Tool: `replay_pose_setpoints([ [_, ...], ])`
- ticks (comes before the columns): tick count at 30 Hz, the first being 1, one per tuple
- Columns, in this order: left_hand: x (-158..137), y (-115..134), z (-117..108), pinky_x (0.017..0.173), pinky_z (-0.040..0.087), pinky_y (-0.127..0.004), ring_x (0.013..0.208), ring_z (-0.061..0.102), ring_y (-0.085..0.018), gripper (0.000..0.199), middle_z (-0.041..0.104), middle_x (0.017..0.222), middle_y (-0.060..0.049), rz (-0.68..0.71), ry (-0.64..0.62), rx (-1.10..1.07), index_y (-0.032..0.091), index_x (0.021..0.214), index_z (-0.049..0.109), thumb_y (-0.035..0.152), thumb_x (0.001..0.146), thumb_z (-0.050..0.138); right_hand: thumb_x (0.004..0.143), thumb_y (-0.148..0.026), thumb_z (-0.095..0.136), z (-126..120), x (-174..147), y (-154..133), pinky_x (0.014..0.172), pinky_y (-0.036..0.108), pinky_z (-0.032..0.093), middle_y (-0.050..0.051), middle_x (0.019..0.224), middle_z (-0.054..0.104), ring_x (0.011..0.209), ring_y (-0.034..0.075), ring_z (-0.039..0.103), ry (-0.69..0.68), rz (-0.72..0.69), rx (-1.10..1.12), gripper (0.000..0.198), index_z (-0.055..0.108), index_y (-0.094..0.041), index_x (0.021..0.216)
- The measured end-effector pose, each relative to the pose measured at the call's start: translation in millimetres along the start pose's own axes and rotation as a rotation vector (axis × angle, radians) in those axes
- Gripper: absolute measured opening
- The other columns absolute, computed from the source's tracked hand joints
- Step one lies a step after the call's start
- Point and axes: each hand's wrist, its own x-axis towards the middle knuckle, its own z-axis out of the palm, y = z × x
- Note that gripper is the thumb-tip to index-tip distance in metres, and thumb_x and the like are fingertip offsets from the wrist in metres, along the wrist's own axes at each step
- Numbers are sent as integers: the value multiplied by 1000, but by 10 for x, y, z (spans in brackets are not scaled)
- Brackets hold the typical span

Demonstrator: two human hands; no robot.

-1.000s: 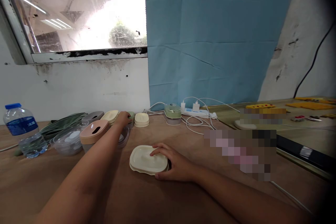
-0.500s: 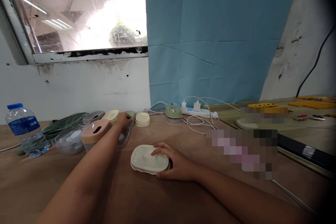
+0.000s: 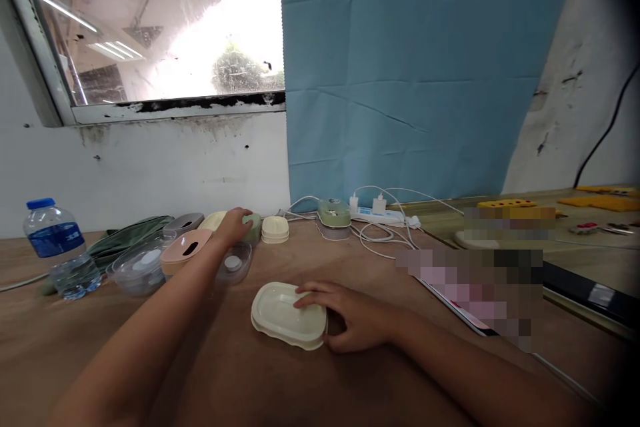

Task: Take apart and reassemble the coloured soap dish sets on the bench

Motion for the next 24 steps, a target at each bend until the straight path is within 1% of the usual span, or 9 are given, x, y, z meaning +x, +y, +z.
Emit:
replay_pose_setpoints([
  [3,-343,157,-286,82,40,-25,91,53,-15,28,59,100,-5,51,99,-57,17,98,58,26,79,39,66,-24,64,-148,-15,59,91,30,35,2,109,60,101,19,52,-72,-55,-27,39,61,-24,104],
  [5,-711,238,-400,75,42,-25,83,54,-14,23,59,90,-3,133,129,-168,18,88,58,24,80,38,68,-31,63,-235,-41,121,88,31,38,2,108,62,98,19,53,-111,-29,-42,30,66,-25,98],
  [6,-910,264,-421,72,42,-25,79,54,-14,20,59,85,-3,180,114,-228,18,85,58,23,79,40,69,-32,63,-259,-56,158,87,31,39,2,108,62,98,20,54,-114,-9,-46,28,66,-25,97],
  [8,-1274,283,-397,71,41,-27,78,53,-15,17,57,82,-3,215,51,-272,19,81,58,20,78,42,71,-35,62,-245,-76,245,85,32,40,3,105,64,97,20,54,-64,25,-50,27,67,-25,95],
  [10,-1518,270,-326,70,39,-28,78,51,-16,15,56,82,-3,194,11,-269,20,79,59,18,75,45,72,-36,60,-155,-59,343,84,32,42,4,98,66,95,20,56,103,75,-56,25,68,-23,92],
  [12,-1611,246,-259,69,38,-28,76,51,-16,15,55,81,-3,163,2,-268,20,78,59,16,74,46,72,-35,60,-38,23,441,83,32,44,4,95,67,92,20,57,326,160,-94,25,67,-22,92],
  [15,-1569,221,-215,65,36,-27,73,50,-15,17,52,77,-2,120,60,-295,19,77,59,13,73,44,73,-34,59,46,310,586,80,32,45,4,96,67,89,20,59,598,291,-207,24,66,-21,91],
  [20,-1535,213,-229,65,34,-27,73,48,-15,16,52,79,-2,137,139,-247,20,76,59,13,72,45,79,-33,51,-78,1130,856,86,34,41,8,103,64,96,22,57,733,399,-335,27,64,-17,97],
  [24,-1585,228,-216,66,33,-28,72,47,-15,18,52,81,-2,166,115,-178,21,77,59,13,72,44,82,-32,50,-5,1638,1021,85,35,42,8,101,62,92,19,57,690,481,-403,25,60,-15,97],
])
